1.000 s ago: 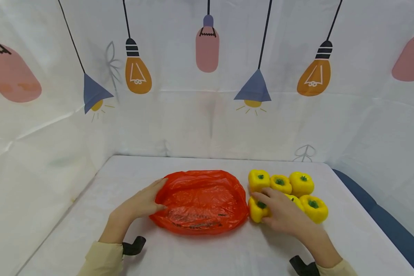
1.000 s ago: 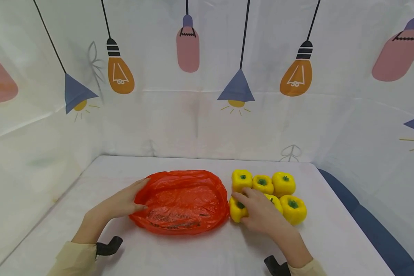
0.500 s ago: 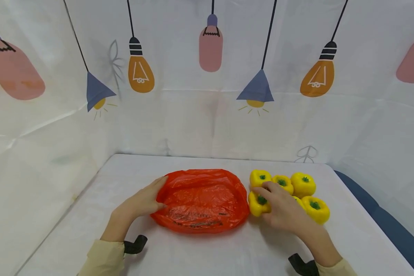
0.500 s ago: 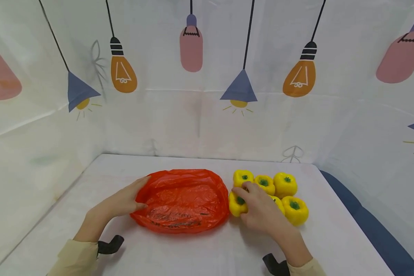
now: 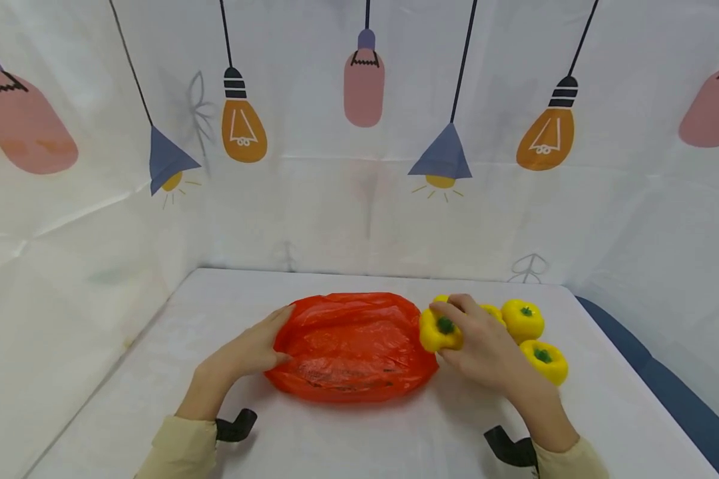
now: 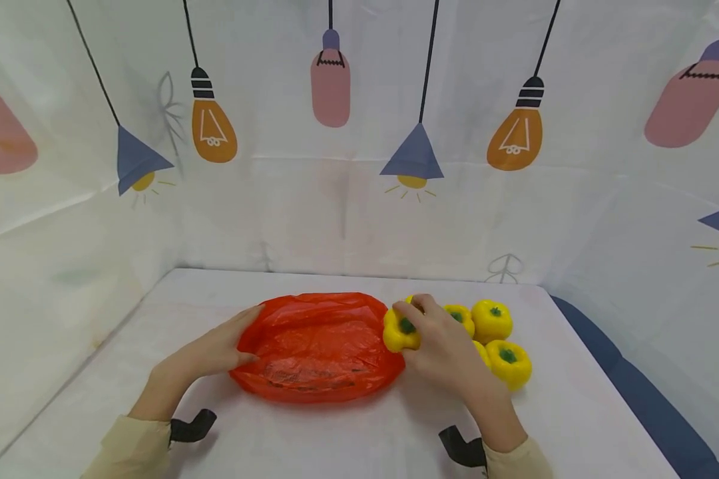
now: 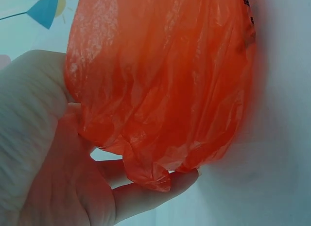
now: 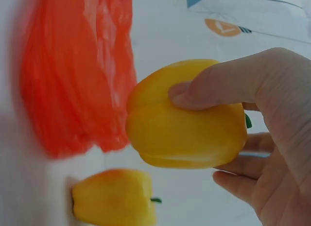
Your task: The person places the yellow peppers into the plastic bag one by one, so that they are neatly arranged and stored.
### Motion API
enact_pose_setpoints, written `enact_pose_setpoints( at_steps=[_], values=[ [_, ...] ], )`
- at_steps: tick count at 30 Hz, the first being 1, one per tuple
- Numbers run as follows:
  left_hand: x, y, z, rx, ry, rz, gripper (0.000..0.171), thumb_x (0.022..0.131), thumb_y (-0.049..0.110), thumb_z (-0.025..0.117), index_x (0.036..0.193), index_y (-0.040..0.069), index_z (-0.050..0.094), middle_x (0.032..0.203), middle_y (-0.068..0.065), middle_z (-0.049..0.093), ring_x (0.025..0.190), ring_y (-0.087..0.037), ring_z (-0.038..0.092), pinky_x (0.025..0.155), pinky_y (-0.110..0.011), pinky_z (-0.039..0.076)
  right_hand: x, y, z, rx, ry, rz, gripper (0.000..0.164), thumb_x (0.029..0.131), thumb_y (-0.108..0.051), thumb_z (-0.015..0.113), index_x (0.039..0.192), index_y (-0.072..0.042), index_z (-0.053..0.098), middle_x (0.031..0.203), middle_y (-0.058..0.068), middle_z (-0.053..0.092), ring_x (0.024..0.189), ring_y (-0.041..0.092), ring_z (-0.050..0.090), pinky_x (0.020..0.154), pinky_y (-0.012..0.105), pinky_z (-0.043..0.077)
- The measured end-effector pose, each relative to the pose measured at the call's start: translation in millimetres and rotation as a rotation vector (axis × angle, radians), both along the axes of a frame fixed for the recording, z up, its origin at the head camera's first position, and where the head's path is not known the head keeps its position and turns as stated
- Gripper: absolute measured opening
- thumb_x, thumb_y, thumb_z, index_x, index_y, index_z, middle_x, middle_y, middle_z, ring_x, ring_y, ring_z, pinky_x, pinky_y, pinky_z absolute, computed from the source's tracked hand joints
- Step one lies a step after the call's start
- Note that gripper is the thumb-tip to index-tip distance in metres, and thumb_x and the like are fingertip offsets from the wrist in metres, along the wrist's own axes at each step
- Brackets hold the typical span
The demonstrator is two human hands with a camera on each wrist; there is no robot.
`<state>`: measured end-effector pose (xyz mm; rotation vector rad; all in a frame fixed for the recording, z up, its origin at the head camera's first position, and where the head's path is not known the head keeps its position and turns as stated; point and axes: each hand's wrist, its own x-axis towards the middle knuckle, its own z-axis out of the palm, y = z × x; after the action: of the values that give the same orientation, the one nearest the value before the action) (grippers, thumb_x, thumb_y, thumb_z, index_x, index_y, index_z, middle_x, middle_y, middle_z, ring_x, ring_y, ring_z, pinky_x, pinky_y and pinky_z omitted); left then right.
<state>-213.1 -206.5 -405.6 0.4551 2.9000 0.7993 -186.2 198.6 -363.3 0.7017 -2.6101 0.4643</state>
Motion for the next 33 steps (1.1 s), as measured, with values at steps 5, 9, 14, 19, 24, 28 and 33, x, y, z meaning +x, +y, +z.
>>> enact_pose_setpoints(
  at_steps=[5, 9, 14, 19, 24, 28, 33],
  values=[
    [-0.9, 3, -1.0, 0.014, 0.01, -0.009, 0.092, 0.086, 0.014, 0.072, 0.16, 0.013, 0.017, 0.164, -0.011, 0.025, 0.149, -0.036, 0.03, 0.118, -0.06, 0.031, -5.0, -24, 0.7, -0.043, -0.002, 0.072, 0.066, 0.07, -0.011, 0.078, 0.132, -0.021, 0.058, 0.123, 0.0, 0.053, 0.095, 0.015, 0.056, 0.081, 0.032, 0.057],
    [-2.4, 5, -0.7, 0.015, 0.015, -0.006, 0.093, 0.085, 0.015, 0.072, 0.16, 0.014, 0.017, 0.165, -0.009, 0.025, 0.15, -0.035, 0.03, 0.119, -0.058, 0.031, -10.4, -48, -1.7, -0.042, -0.005, 0.126, 0.064, 0.071, -0.013, 0.078, 0.132, -0.019, 0.058, 0.121, 0.002, 0.054, 0.092, 0.014, 0.056, 0.078, 0.03, 0.056],
    [-3.6, 7, -0.6, 0.0, 0.041, -0.02, 0.093, 0.085, 0.013, 0.072, 0.16, 0.012, 0.017, 0.165, -0.011, 0.024, 0.149, -0.035, 0.03, 0.119, -0.058, 0.031, -21.3, -75, -12.3, -0.089, -0.099, 0.146, 0.063, 0.073, -0.012, 0.077, 0.132, -0.023, 0.058, 0.12, -0.003, 0.052, 0.091, 0.011, 0.055, 0.079, 0.027, 0.054],
    [-0.7, 10, -2.6, 0.025, 0.0, 0.001, 0.091, 0.086, 0.014, 0.071, 0.16, 0.017, 0.018, 0.165, -0.005, 0.025, 0.15, -0.032, 0.03, 0.12, -0.056, 0.031, -35.8, -99, -27.9, -0.168, -0.238, 0.153, 0.061, 0.076, -0.015, 0.078, 0.132, -0.027, 0.057, 0.12, -0.005, 0.05, 0.091, 0.01, 0.055, 0.081, 0.027, 0.053],
    [2.5, 10, -5.2, 0.032, -0.002, 0.014, 0.09, 0.086, 0.015, 0.072, 0.16, 0.018, 0.021, 0.164, -0.003, 0.028, 0.149, -0.03, 0.032, 0.119, -0.055, 0.032, -48.4, -127, -45.6, -0.215, -0.32, 0.173, 0.059, 0.078, -0.021, 0.079, 0.132, -0.026, 0.055, 0.121, -0.004, 0.05, 0.098, 0.012, 0.054, 0.083, 0.028, 0.053],
    [3.2, 10, -6.4, 0.033, 0.001, 0.022, 0.09, 0.085, 0.016, 0.073, 0.16, 0.018, 0.023, 0.163, -0.003, 0.029, 0.148, -0.03, 0.034, 0.119, -0.055, 0.032, -55.3, -149, -56.4, -0.229, -0.344, 0.177, 0.06, 0.08, -0.022, 0.078, 0.135, -0.026, 0.053, 0.122, -0.003, 0.049, 0.101, 0.013, 0.054, 0.084, 0.029, 0.056],
    [3.4, 11, -7.3, 0.035, -0.002, 0.02, 0.09, 0.085, 0.015, 0.074, 0.159, 0.02, 0.023, 0.163, -0.003, 0.031, 0.147, -0.03, 0.036, 0.118, -0.056, 0.033, -59.6, -167, -65.2, -0.226, -0.346, 0.172, 0.061, 0.083, -0.022, 0.077, 0.139, -0.023, 0.052, 0.124, -0.001, 0.048, 0.103, 0.014, 0.055, 0.09, 0.032, 0.057]
  ],
)
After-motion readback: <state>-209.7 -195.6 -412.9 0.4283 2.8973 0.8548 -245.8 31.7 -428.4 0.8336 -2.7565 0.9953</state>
